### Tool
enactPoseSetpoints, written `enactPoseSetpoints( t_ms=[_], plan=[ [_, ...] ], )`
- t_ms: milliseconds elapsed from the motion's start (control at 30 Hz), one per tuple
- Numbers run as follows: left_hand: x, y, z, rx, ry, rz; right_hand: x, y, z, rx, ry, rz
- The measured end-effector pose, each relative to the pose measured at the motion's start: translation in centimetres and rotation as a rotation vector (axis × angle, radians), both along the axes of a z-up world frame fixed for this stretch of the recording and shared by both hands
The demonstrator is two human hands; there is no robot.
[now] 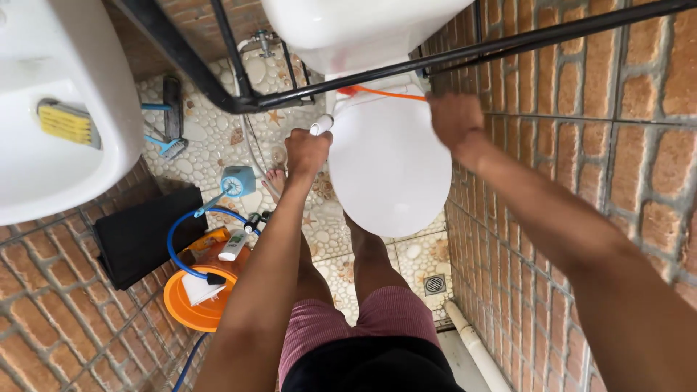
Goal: The person scrubs the inside of the toilet bowl with a blue toilet brush while spraying water from a handheld shower head. They then switch to an orange brush to scrub the toilet seat and tank, rinsing the brush at the sink in between.
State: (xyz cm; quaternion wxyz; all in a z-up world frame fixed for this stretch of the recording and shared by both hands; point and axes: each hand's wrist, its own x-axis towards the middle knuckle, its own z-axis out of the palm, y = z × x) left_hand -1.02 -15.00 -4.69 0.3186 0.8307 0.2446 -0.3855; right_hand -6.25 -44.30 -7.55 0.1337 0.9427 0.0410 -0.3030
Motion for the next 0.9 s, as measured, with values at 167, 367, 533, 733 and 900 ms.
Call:
enactPoseSetpoints(
  t_ms=[167,367,533,733,900],
  plan=[
    [0.1,0.4,-2.0,0.051,-0.055,-0.041,-8.9,0.8,-2.3,-0.027,0.060,-0.377],
    [-0.9,-0.7,3.7,0.087,-0.087,-0.172,-4.3,9.8,-0.5,0.433,-0.011,-1.208],
    [-1.0,0.8,2.5,0.094,-0.056,-0.276,-9.7,17.4,-5.9,0.555,0.023,-1.366],
    [0.5,1.1,5.7,0.014,-0.019,-0.345,-12.9,17.1,-5.4,0.367,0.037,-1.558],
    [0.2,5.6,1.0,-0.084,-0.053,-0.452,-13.7,24.3,-5.1,0.428,-0.035,-1.599]
  ],
)
